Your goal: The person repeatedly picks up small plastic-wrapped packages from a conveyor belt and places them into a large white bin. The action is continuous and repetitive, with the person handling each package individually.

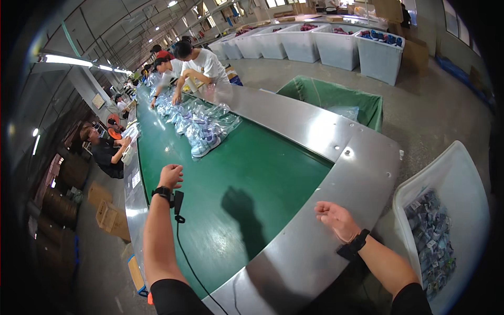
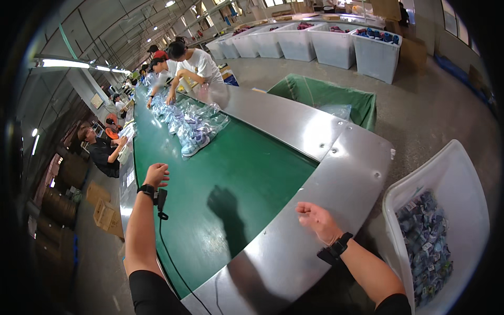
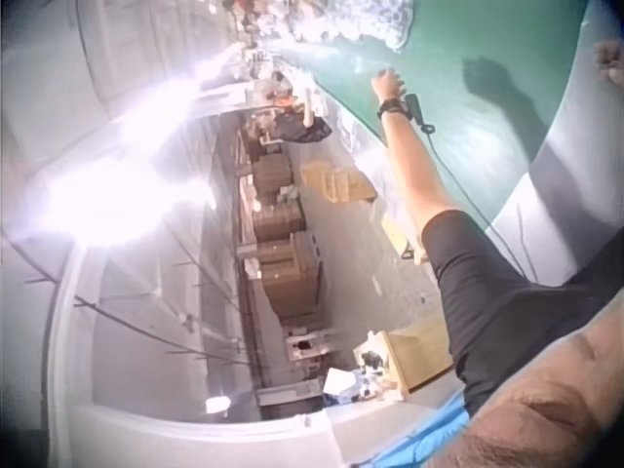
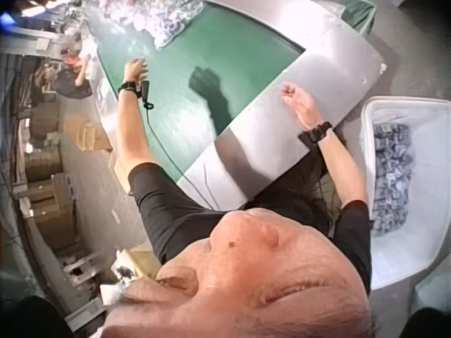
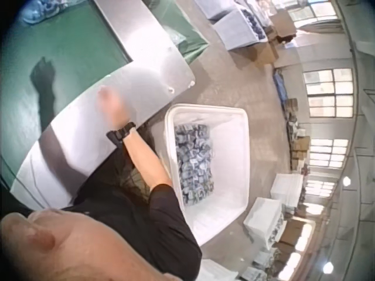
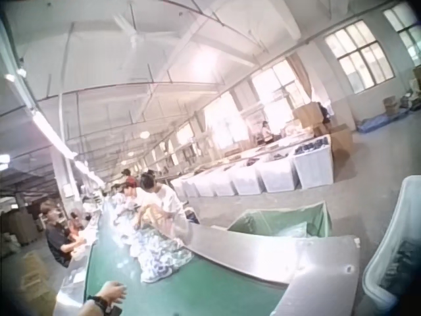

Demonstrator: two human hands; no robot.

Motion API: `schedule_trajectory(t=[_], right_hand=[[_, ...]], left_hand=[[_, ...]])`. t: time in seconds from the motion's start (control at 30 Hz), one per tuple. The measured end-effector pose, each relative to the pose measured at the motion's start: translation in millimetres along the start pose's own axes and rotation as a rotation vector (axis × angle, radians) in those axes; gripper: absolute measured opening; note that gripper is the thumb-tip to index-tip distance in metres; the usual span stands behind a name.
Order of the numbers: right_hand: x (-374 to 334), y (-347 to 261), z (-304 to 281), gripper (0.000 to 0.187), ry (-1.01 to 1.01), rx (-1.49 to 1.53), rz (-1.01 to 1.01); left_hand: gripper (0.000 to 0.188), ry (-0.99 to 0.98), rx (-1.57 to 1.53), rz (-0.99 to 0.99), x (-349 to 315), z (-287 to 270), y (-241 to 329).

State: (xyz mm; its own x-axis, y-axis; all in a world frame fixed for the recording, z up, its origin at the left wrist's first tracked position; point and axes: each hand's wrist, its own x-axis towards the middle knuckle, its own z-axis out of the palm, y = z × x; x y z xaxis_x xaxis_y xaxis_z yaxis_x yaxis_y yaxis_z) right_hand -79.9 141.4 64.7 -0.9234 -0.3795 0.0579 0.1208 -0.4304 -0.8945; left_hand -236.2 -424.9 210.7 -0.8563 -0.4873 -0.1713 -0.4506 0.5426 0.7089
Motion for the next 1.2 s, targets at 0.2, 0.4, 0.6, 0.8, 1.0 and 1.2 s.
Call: schedule_trajectory(t=[0.2, 0.4, 0.6, 0.8, 1.0, 1.2], right_hand=[[20, 23, -10, 0.058, -0.096, 0.213, 0.118], [38, 9, -1, 0.064, -0.056, 0.345, 0.244], [37, 8, -6, 0.065, -0.010, 0.390, 0.308], [32, 9, -7, 0.054, -0.063, 0.349, 0.256], [29, 21, -18, 0.052, -0.092, 0.394, 0.207], [30, 29, -22, 0.053, -0.056, 0.442, 0.206]], left_hand=[[0.047, 0.006, -0.190, -0.179, 143, 71, -64], [0.028, 0.013, -0.686, -0.064, 241, 134, -134], [0.039, 0.160, -0.760, -0.110, 274, 140, -142], [0.023, 0.185, -0.683, 0.074, 231, 152, -155], [0.015, -0.094, -0.749, -0.042, 119, 187, -106], [0.010, -0.326, -0.766, -0.108, -79, 197, -35]])
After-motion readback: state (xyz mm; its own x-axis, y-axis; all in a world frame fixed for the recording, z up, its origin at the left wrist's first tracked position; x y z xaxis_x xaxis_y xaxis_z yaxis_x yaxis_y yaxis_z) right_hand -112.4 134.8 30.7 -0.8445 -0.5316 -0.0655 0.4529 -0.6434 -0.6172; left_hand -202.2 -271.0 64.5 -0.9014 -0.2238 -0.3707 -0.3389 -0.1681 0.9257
